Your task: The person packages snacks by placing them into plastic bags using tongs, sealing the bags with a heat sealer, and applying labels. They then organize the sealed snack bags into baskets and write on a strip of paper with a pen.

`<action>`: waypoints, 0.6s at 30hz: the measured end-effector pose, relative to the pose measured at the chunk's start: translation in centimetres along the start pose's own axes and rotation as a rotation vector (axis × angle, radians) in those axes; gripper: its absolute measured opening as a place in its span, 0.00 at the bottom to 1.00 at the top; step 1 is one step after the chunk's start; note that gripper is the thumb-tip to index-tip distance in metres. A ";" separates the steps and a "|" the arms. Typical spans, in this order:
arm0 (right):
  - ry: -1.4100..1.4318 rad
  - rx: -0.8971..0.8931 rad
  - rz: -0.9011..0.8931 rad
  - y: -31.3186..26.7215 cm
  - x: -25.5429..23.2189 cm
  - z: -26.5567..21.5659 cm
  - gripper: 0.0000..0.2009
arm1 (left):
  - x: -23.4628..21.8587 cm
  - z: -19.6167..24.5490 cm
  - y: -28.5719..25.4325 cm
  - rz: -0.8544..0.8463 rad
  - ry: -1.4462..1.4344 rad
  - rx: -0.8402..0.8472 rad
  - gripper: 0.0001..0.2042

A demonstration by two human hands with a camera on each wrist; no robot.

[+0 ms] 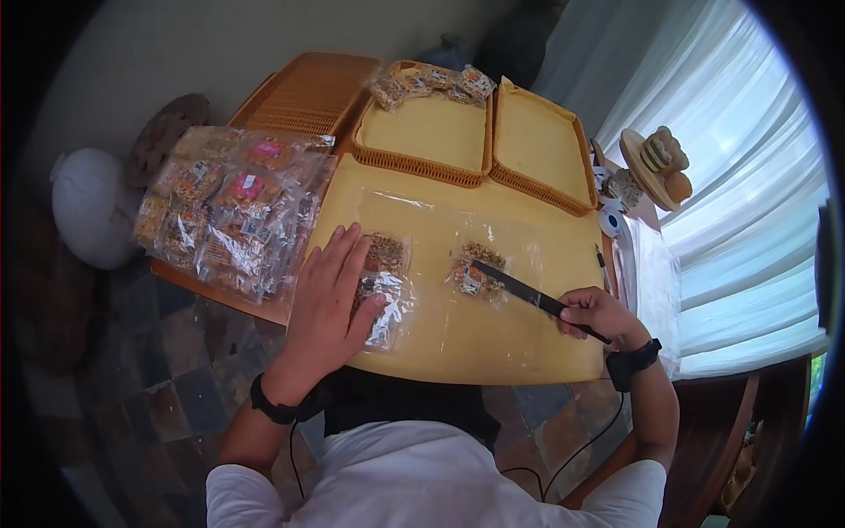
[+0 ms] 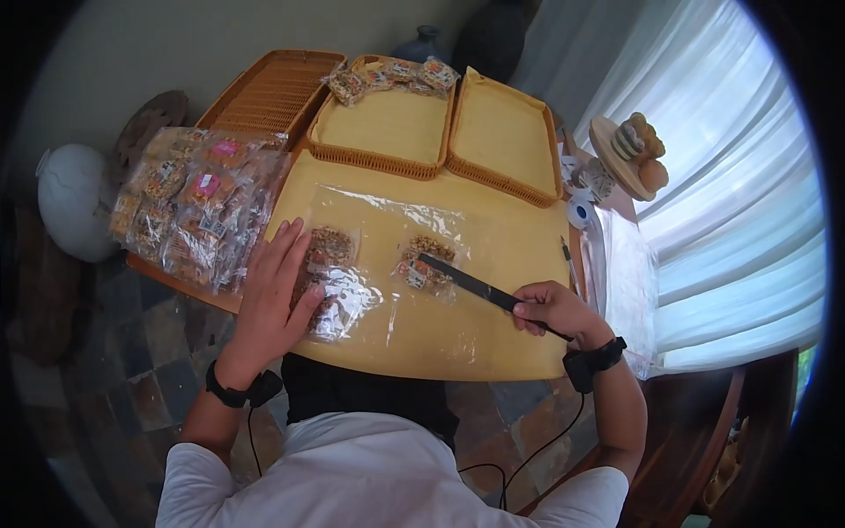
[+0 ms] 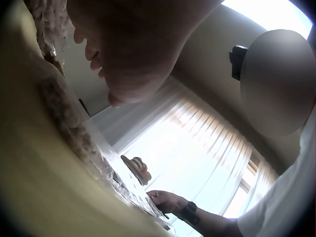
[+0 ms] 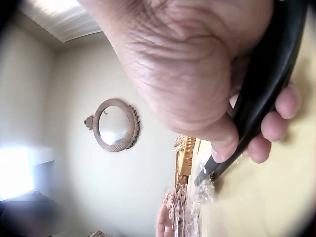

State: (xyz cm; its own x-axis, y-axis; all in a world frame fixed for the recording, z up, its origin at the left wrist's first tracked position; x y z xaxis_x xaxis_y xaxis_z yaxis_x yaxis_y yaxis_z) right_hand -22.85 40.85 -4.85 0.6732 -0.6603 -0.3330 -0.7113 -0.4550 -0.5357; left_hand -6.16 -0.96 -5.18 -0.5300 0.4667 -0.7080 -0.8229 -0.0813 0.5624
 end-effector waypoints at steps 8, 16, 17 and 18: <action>0.032 -0.018 -0.148 4.4 2.7 -3.6 0.12 | -0.2 -0.2 -4.0 -0.152 0.007 -0.041 0.34; -0.013 -0.076 -0.234 8.0 2.5 -5.2 0.12 | -0.3 -0.3 -4.4 -0.161 0.084 -0.043 0.36; -0.073 -0.072 -0.218 8.3 2.1 -5.4 0.12 | -0.2 -0.4 -4.6 -0.167 0.089 -0.049 0.35; -0.085 -0.075 -0.222 8.4 1.9 -5.5 0.12 | -0.1 -0.4 -4.7 -0.172 0.093 -0.056 0.35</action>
State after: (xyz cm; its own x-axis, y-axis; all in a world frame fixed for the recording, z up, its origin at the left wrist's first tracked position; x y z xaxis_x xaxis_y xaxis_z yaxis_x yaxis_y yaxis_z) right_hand -28.65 32.50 -5.69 0.8269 -0.4883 -0.2789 -0.5550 -0.6284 -0.5451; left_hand -2.33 -0.99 -7.92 -0.3954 0.3945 -0.8295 -0.9116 -0.0577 0.4071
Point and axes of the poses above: each hand's wrist, its own y-axis towards the middle knuckle, its own x-axis out of the palm, z = x × y, the point moved 3 cm from there along y, towards the middle knuckle, and after that the axes turned 11 degrees about z, right-handed, at the moved point
